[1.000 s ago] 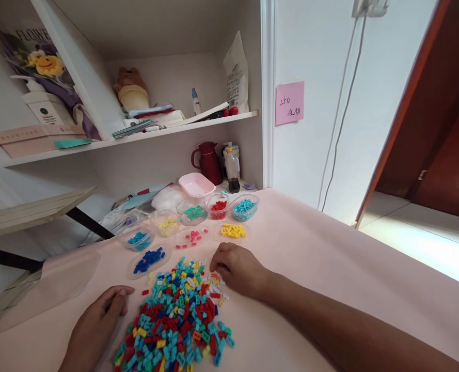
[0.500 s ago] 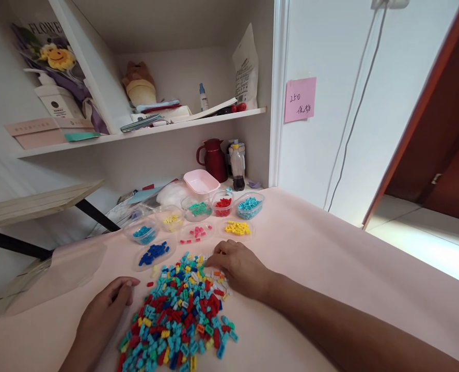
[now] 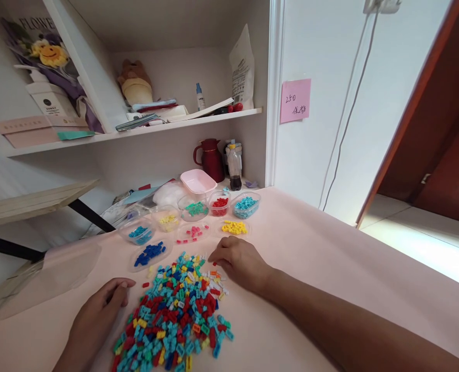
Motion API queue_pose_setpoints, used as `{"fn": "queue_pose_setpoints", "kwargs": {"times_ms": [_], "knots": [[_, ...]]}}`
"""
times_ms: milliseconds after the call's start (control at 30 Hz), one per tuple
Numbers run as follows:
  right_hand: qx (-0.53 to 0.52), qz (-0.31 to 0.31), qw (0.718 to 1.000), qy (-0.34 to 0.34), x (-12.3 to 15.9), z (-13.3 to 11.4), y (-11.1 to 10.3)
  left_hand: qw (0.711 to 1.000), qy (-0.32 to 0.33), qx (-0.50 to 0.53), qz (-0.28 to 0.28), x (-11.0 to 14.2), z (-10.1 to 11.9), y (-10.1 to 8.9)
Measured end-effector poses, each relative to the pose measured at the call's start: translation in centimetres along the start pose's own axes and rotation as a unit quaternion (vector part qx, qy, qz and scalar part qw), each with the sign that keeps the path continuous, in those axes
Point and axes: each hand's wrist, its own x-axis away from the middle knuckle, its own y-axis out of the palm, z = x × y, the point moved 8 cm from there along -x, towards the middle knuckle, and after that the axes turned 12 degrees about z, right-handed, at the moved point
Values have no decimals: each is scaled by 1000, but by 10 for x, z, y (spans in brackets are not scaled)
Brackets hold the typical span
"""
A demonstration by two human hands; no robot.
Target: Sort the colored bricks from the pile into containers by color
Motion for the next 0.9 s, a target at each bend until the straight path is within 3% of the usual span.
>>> {"fn": "queue_pose_setpoints", "kwargs": {"times_ms": [467, 733, 900], "knots": [[20, -28, 999, 3, -2, -4, -3, 1000, 16, 9, 12, -1, 5, -2], [-28, -41, 993, 105, -4, 11, 0, 1000, 15, 6, 13, -1, 6, -3], [-57, -42, 990, 123, -4, 16, 1, 1000, 11, 3, 9, -1, 7, -3]]}}
